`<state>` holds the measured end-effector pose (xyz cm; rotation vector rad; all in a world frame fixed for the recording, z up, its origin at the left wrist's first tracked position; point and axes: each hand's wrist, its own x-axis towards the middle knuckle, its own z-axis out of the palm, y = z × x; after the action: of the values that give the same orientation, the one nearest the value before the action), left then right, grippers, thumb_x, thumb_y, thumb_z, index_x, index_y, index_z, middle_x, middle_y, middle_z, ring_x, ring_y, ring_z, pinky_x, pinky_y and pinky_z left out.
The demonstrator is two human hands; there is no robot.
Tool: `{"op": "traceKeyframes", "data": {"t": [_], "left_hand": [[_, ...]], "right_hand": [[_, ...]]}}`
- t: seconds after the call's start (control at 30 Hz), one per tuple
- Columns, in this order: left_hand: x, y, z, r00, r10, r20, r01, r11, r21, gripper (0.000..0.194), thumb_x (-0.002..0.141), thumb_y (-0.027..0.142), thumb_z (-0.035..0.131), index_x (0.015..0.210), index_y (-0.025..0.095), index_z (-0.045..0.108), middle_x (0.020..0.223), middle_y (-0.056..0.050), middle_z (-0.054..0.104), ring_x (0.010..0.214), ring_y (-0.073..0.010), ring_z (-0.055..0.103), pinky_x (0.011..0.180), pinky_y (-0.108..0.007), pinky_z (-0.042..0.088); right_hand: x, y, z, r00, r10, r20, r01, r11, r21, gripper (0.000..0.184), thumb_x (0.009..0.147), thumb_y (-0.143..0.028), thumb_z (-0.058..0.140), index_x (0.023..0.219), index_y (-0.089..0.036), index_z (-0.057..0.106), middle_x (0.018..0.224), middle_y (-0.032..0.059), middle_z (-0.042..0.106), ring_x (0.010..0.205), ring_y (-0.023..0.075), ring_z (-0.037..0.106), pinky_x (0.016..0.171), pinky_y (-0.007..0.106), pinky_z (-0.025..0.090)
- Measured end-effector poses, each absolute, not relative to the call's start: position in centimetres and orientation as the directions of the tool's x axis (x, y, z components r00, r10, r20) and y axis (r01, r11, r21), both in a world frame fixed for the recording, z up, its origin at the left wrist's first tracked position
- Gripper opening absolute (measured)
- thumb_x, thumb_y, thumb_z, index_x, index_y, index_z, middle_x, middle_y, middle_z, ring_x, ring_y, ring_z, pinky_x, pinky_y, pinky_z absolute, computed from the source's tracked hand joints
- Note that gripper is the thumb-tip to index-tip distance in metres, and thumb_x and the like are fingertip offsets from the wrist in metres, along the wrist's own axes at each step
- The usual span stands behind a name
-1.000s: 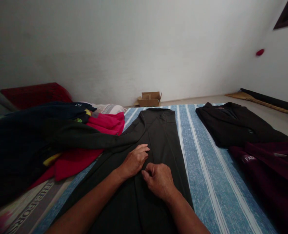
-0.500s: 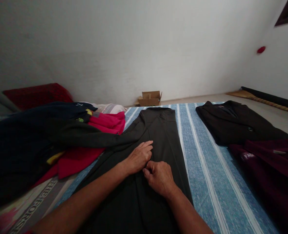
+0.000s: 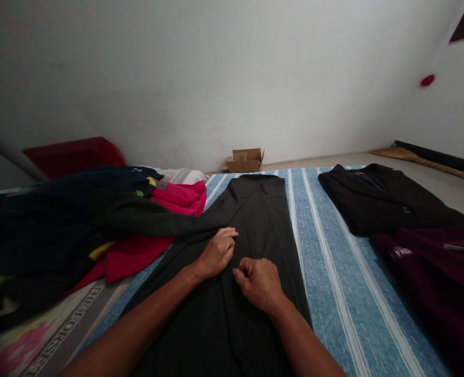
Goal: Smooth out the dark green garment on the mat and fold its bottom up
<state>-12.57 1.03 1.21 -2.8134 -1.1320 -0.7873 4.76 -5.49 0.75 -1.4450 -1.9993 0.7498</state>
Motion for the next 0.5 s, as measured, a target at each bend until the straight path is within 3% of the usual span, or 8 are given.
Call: {"op": "traceKeyframes", "data": {"t": [0.2, 0.5], "left_hand": [[-14.4, -1.5, 2.7, 0.528, 0.751, 0.397, 0.706, -0.648, 0.287, 0.017, 0.077, 0.006, 0.045, 0.068, 0.017, 0.055, 0.103, -0.011, 0.065, 0.108, -0.0217, 0.054, 0.092, -0.041, 0.047], [-10.8, -0.1, 2.1, 0.510, 0.794, 0.331, 0.788, -0.585, 0.190, 0.020, 0.076, 0.006, 0.050, 0.066, 0.016, 0.065, 0.102, -0.010, 0.066, 0.109, -0.0230, 0.053, 0.092, -0.038, 0.048]], "right_hand": [[4.8, -5.5, 0.7, -0.273, 0.956, 0.111, 0.653, 0.269, -0.708, 0.025, 0.083, -0.034, 0.052, 0.064, -0.020, 0.059, 0.058, -0.0029, 0.060, 0.055, 0.0096, 0.053, 0.053, 0.022, 0.023], [4.8, -5.5, 0.5, -0.274, 0.955, 0.110, 0.665, 0.271, -0.696, 0.025, 0.084, -0.034, 0.052, 0.064, -0.020, 0.059, 0.059, -0.0031, 0.061, 0.055, 0.0099, 0.052, 0.053, 0.022, 0.025]]}}
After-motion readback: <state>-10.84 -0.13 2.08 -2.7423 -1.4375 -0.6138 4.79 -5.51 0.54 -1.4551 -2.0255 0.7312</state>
